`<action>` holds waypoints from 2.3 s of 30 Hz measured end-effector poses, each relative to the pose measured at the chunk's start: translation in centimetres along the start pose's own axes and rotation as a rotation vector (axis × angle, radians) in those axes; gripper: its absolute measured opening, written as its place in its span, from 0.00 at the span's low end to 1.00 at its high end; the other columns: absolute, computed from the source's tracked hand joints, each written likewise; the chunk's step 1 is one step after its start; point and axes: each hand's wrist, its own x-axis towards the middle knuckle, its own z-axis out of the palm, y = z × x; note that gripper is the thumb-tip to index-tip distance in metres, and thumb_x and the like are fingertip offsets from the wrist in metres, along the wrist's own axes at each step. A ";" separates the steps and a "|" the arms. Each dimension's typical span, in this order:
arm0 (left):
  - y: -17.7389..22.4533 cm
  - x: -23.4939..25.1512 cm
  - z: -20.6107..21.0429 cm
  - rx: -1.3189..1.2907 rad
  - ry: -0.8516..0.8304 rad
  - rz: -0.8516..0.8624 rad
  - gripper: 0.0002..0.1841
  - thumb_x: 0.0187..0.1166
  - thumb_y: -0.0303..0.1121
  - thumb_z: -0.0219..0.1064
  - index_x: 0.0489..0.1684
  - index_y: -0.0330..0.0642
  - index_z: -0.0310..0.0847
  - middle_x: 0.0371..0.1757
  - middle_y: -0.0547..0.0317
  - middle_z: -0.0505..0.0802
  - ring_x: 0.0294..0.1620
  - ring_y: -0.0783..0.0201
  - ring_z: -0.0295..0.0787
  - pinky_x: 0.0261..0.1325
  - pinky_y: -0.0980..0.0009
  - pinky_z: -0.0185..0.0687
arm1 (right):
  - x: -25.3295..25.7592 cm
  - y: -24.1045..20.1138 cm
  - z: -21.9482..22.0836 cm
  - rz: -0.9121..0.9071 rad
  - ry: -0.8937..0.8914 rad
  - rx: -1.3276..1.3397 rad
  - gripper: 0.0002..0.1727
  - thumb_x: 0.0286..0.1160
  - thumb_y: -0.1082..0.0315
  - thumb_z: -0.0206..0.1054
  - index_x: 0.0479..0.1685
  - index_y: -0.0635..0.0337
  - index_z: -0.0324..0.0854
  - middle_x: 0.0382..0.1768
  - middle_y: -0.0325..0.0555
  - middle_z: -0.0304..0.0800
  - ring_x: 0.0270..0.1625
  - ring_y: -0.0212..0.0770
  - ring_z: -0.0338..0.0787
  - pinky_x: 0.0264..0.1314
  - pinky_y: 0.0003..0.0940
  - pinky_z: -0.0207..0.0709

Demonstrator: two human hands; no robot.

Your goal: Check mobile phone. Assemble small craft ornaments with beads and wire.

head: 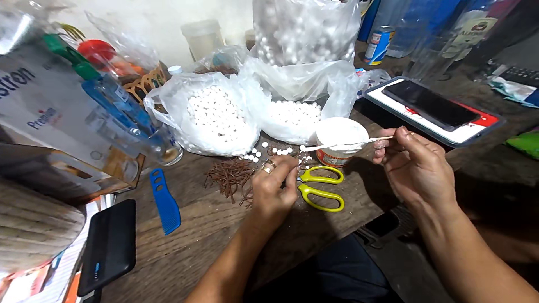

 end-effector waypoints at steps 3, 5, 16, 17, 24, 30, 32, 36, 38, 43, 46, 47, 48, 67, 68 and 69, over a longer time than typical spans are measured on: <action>0.0 0.0 0.0 0.001 0.002 -0.005 0.06 0.67 0.19 0.67 0.29 0.27 0.91 0.38 0.43 0.95 0.47 0.68 0.94 0.57 0.82 0.83 | -0.1 -0.3 -0.6 0.000 -0.011 0.001 0.26 0.92 0.70 0.40 0.38 0.56 0.89 0.28 0.32 0.94 0.28 0.25 0.90 0.37 0.19 0.86; -0.1 0.0 -0.1 -0.006 0.010 -0.008 0.05 0.68 0.19 0.67 0.30 0.27 0.90 0.38 0.44 0.95 0.47 0.69 0.93 0.56 0.82 0.84 | 0.3 -1.0 -1.5 -0.056 0.010 -0.053 0.26 0.92 0.68 0.40 0.39 0.52 0.89 0.29 0.29 0.94 0.30 0.24 0.90 0.38 0.19 0.86; -2.1 1.6 -3.8 -0.101 0.171 -0.321 0.04 0.72 0.17 0.70 0.39 0.23 0.87 0.41 0.57 0.91 0.37 0.85 0.85 0.44 0.88 0.82 | 4.6 0.1 -2.6 -0.311 -0.191 -0.821 0.17 0.89 0.62 0.56 0.41 0.62 0.88 0.36 0.31 0.87 0.33 0.14 0.78 0.39 0.13 0.72; -2.3 1.5 -4.3 -0.099 0.173 -0.351 0.04 0.72 0.17 0.70 0.39 0.24 0.87 0.40 0.58 0.91 0.36 0.86 0.84 0.43 0.89 0.81 | 4.8 -0.3 -2.8 -0.318 -0.178 -0.909 0.17 0.88 0.60 0.58 0.44 0.62 0.89 0.36 0.35 0.87 0.33 0.18 0.78 0.39 0.17 0.72; -3.4 0.2 -5.3 -0.090 0.109 -0.401 0.04 0.73 0.18 0.71 0.40 0.25 0.87 0.40 0.60 0.91 0.36 0.87 0.84 0.43 0.91 0.80 | 0.6 -1.4 3.1 -0.765 -0.290 -0.976 0.15 0.81 0.68 0.65 0.52 0.74 0.87 0.46 0.61 0.90 0.47 0.40 0.89 0.54 0.32 0.83; -3.2 -0.1 -5.4 -0.090 0.111 -0.449 0.04 0.73 0.18 0.71 0.41 0.27 0.88 0.39 0.59 0.90 0.34 0.84 0.83 0.39 0.89 0.80 | 3.2 6.7 9.8 -0.543 -0.737 -1.198 0.06 0.72 0.79 0.68 0.37 0.70 0.91 0.34 0.61 0.92 0.43 0.65 0.91 0.45 0.58 0.83; -3.0 0.1 -5.4 -0.091 0.113 -0.488 0.04 0.72 0.17 0.71 0.40 0.28 0.88 0.37 0.59 0.89 0.32 0.84 0.82 0.37 0.89 0.78 | 4.2 7.4 10.8 -0.436 -0.776 -1.299 0.06 0.74 0.77 0.68 0.34 0.70 0.89 0.32 0.63 0.90 0.44 0.67 0.90 0.45 0.61 0.81; -3.0 0.1 -5.3 -0.069 0.106 -0.500 0.04 0.72 0.17 0.71 0.40 0.27 0.89 0.36 0.59 0.88 0.30 0.85 0.80 0.36 0.90 0.76 | 4.7 7.3 11.3 -0.347 -0.791 -1.344 0.06 0.76 0.76 0.68 0.33 0.69 0.89 0.32 0.62 0.89 0.40 0.65 0.91 0.42 0.62 0.81; -3.1 0.0 -5.4 -0.060 0.090 -0.496 0.04 0.72 0.18 0.71 0.40 0.28 0.89 0.36 0.59 0.88 0.30 0.84 0.79 0.35 0.90 0.76 | 4.8 7.6 11.2 -0.345 -0.799 -1.331 0.08 0.78 0.75 0.67 0.35 0.70 0.89 0.33 0.63 0.90 0.42 0.66 0.92 0.44 0.63 0.81; -3.5 0.0 -5.9 -0.002 0.064 -0.466 0.04 0.74 0.20 0.70 0.42 0.29 0.88 0.36 0.59 0.88 0.28 0.84 0.78 0.33 0.90 0.74 | 5.1 7.5 10.6 -0.392 -0.764 -1.238 0.08 0.78 0.75 0.66 0.40 0.71 0.90 0.39 0.65 0.91 0.48 0.68 0.91 0.53 0.65 0.81; -3.9 0.0 -5.9 0.006 0.095 -0.436 0.05 0.74 0.19 0.70 0.42 0.28 0.88 0.37 0.57 0.89 0.31 0.84 0.80 0.36 0.90 0.76 | 5.9 6.9 11.2 -0.369 -0.748 -1.152 0.10 0.78 0.76 0.65 0.46 0.70 0.91 0.41 0.63 0.93 0.47 0.62 0.93 0.55 0.60 0.82; -4.0 0.0 -5.8 0.008 0.104 -0.427 0.05 0.74 0.19 0.70 0.42 0.27 0.88 0.37 0.56 0.89 0.32 0.84 0.81 0.37 0.91 0.75 | 6.2 6.8 11.6 -0.348 -0.758 -1.138 0.09 0.77 0.77 0.65 0.45 0.69 0.92 0.40 0.62 0.93 0.45 0.60 0.93 0.54 0.58 0.82; -4.0 0.0 -5.8 0.011 0.102 -0.428 0.05 0.74 0.19 0.70 0.42 0.27 0.88 0.36 0.56 0.88 0.32 0.84 0.81 0.36 0.91 0.75 | 6.4 6.8 12.0 -0.319 -0.778 -1.141 0.09 0.77 0.77 0.66 0.44 0.69 0.92 0.39 0.61 0.94 0.45 0.59 0.93 0.53 0.58 0.81; -3.7 0.0 -5.9 0.015 0.081 -0.455 0.05 0.75 0.20 0.70 0.42 0.31 0.90 0.33 0.58 0.86 0.29 0.80 0.78 0.32 0.88 0.73 | 6.8 8.0 15.0 -0.032 -0.818 -1.223 0.06 0.70 0.74 0.73 0.42 0.65 0.89 0.39 0.58 0.91 0.48 0.59 0.90 0.50 0.62 0.78; -3.6 0.0 -5.9 0.015 0.072 -0.457 0.05 0.75 0.20 0.70 0.42 0.32 0.90 0.34 0.58 0.86 0.28 0.80 0.78 0.32 0.87 0.73 | 6.7 8.0 15.1 -0.033 -0.827 -1.209 0.07 0.69 0.74 0.73 0.44 0.64 0.89 0.40 0.57 0.91 0.48 0.59 0.90 0.50 0.62 0.77; -3.7 0.0 -5.9 0.012 0.079 -0.451 0.05 0.75 0.20 0.70 0.42 0.32 0.90 0.34 0.58 0.86 0.28 0.80 0.78 0.32 0.88 0.73 | 6.8 8.1 15.1 -0.025 -0.843 -1.194 0.10 0.69 0.74 0.74 0.48 0.63 0.89 0.40 0.56 0.92 0.48 0.58 0.90 0.50 0.62 0.78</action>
